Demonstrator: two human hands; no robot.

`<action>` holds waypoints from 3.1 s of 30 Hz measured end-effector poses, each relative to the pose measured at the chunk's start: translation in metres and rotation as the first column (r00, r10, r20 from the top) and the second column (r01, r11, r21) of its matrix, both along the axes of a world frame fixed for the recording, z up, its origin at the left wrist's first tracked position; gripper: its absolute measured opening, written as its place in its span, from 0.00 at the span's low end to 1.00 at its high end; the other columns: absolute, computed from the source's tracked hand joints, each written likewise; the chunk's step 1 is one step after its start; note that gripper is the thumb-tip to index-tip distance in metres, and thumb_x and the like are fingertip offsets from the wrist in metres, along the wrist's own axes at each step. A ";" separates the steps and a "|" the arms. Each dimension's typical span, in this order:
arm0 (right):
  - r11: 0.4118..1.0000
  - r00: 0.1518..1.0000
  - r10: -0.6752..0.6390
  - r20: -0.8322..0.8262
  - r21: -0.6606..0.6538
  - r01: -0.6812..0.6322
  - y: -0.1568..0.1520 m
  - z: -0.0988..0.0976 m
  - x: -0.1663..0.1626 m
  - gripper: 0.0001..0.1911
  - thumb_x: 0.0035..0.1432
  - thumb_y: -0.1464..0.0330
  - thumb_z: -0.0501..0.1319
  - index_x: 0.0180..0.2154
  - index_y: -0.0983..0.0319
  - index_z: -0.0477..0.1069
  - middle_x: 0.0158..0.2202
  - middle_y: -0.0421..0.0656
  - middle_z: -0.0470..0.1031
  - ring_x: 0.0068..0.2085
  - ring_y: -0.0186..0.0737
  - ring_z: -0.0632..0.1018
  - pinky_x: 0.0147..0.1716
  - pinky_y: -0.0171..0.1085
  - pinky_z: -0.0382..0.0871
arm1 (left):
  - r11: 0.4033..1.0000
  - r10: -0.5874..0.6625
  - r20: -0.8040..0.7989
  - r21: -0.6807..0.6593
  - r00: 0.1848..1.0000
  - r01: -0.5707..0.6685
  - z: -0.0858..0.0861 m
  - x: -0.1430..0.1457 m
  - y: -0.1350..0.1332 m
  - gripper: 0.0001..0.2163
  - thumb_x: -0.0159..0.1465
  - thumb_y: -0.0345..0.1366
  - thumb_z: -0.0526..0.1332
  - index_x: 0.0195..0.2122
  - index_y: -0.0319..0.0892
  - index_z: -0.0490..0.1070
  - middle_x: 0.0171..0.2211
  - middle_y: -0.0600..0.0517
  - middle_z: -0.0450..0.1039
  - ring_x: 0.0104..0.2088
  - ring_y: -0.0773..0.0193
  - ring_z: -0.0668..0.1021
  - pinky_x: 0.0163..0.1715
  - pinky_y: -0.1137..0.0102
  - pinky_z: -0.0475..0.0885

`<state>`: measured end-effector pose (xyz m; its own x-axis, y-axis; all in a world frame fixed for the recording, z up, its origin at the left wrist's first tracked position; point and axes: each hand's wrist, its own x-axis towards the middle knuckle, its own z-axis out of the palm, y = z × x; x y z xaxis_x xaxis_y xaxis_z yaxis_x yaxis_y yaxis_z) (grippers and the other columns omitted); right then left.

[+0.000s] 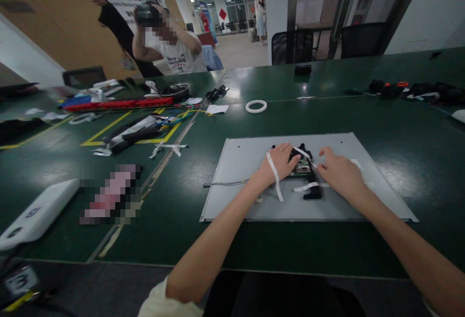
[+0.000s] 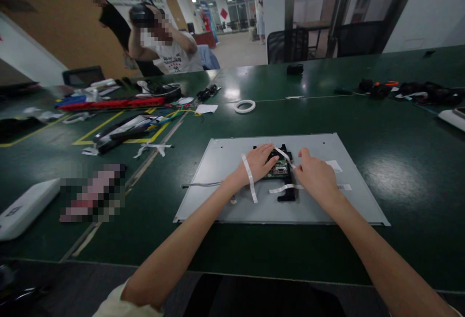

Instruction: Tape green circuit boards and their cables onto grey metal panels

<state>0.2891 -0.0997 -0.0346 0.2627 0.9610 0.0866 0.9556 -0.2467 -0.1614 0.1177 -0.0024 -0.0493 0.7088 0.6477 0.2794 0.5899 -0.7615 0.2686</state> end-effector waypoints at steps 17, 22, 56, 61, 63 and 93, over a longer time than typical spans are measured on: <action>0.529 0.695 0.706 0.132 0.554 -0.643 -0.016 0.015 -0.032 0.23 0.57 0.69 0.58 0.55 0.61 0.61 0.48 0.49 0.67 0.48 0.43 0.68 0.46 0.43 0.66 | 0.893 0.363 0.624 -0.445 0.692 -0.067 0.014 -0.020 0.014 0.15 0.63 0.32 0.52 0.52 0.41 0.61 0.45 0.45 0.71 0.46 0.62 0.74 0.46 0.64 0.70; 0.381 0.578 0.747 0.328 0.501 -0.777 -0.023 0.019 -0.051 0.21 0.58 0.75 0.56 0.53 0.59 0.66 0.47 0.46 0.68 0.49 0.42 0.67 0.47 0.43 0.66 | 0.900 0.352 0.617 -0.430 0.704 -0.072 0.015 -0.017 0.009 0.15 0.63 0.32 0.52 0.51 0.41 0.61 0.44 0.46 0.72 0.46 0.63 0.74 0.45 0.65 0.70; 0.662 0.779 0.560 -0.282 0.718 -0.215 -0.017 0.018 -0.038 0.10 0.61 0.66 0.55 0.35 0.59 0.75 0.36 0.41 0.76 0.39 0.36 0.75 0.41 0.39 0.69 | 0.960 0.203 0.517 -0.272 0.831 -0.065 0.049 -0.058 0.021 0.09 0.62 0.32 0.52 0.40 0.41 0.70 0.36 0.51 0.74 0.35 0.66 0.75 0.34 0.71 0.70; 0.625 0.780 0.581 -0.233 0.741 -0.244 -0.017 0.017 -0.039 0.09 0.61 0.67 0.56 0.35 0.59 0.75 0.35 0.41 0.76 0.38 0.35 0.75 0.39 0.38 0.69 | 0.781 0.008 0.546 -0.526 0.837 0.336 0.077 -0.053 -0.009 0.13 0.66 0.40 0.49 0.41 0.40 0.70 0.35 0.49 0.75 0.34 0.66 0.76 0.30 0.73 0.69; 0.612 0.784 0.585 -0.207 0.748 -0.259 -0.017 0.017 -0.039 0.08 0.60 0.68 0.56 0.35 0.59 0.74 0.35 0.40 0.75 0.38 0.35 0.75 0.39 0.38 0.69 | 0.680 -0.106 0.511 -0.588 0.853 0.437 0.083 -0.050 -0.020 0.11 0.64 0.39 0.53 0.43 0.41 0.70 0.37 0.48 0.75 0.38 0.65 0.76 0.34 0.71 0.70; 0.899 0.291 0.423 -0.858 0.438 -0.015 -0.011 0.009 -0.036 0.11 0.52 0.62 0.64 0.33 0.63 0.75 0.30 0.42 0.76 0.32 0.35 0.75 0.32 0.34 0.69 | 0.510 -0.137 0.466 -0.723 0.874 0.466 0.072 -0.054 -0.017 0.07 0.61 0.34 0.59 0.36 0.37 0.73 0.28 0.51 0.74 0.29 0.72 0.75 0.33 0.74 0.71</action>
